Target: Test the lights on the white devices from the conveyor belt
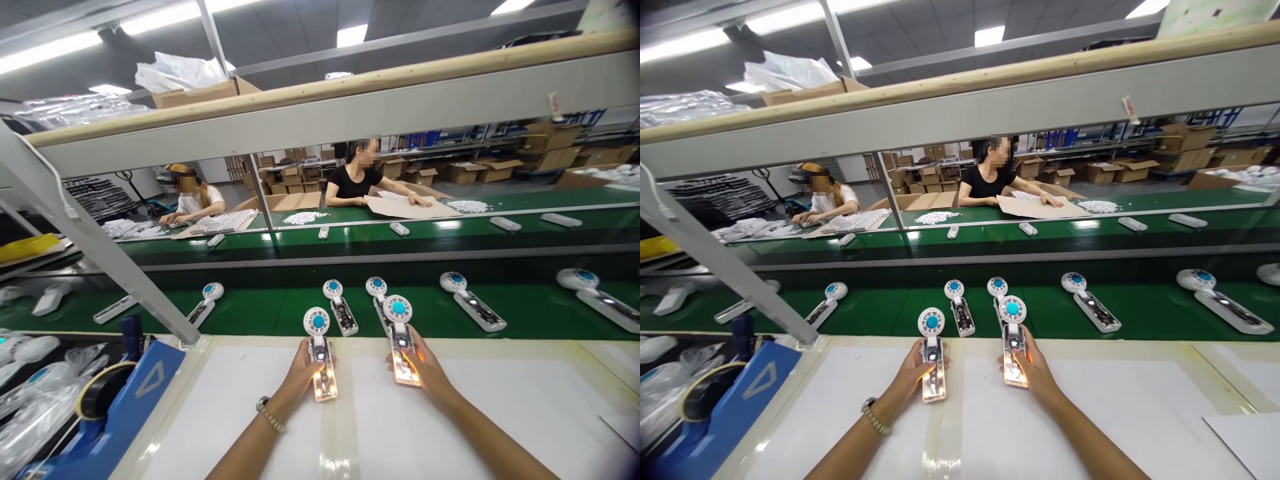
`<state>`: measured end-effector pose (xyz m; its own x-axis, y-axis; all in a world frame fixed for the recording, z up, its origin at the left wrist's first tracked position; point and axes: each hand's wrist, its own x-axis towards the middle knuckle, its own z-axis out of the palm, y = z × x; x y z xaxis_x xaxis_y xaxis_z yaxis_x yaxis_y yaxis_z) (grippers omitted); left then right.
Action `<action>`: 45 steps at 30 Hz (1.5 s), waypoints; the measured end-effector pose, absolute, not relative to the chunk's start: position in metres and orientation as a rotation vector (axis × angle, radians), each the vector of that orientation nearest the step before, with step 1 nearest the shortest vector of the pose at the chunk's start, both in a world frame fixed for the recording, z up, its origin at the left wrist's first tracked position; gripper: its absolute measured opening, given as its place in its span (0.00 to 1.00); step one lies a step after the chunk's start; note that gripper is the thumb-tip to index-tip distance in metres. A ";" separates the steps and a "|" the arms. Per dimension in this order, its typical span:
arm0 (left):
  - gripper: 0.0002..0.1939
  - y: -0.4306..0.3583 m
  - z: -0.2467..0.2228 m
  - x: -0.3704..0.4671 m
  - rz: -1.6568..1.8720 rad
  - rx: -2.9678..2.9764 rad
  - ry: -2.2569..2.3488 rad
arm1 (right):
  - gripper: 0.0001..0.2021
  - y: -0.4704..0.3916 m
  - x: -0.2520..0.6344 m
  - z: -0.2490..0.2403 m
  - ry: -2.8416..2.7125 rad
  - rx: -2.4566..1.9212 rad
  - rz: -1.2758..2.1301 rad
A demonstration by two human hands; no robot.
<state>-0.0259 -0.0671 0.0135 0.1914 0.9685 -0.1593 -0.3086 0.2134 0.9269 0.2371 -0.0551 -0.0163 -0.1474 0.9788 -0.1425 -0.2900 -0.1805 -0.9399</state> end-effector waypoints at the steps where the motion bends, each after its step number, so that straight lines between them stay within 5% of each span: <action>1: 0.24 -0.068 0.015 -0.025 1.109 0.892 0.937 | 0.42 -0.055 0.237 -0.016 -0.989 -1.032 1.552; 45: 0.26 -0.062 0.003 -0.028 1.102 0.910 0.906 | 0.42 -0.056 0.237 -0.014 -1.024 -1.010 1.556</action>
<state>-0.0279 -0.0621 0.0028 0.2035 0.9692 -0.1388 -0.3234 0.2003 0.9248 0.2366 -0.0559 -0.0143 -0.1751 0.9772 -0.1200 -0.2763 -0.1657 -0.9467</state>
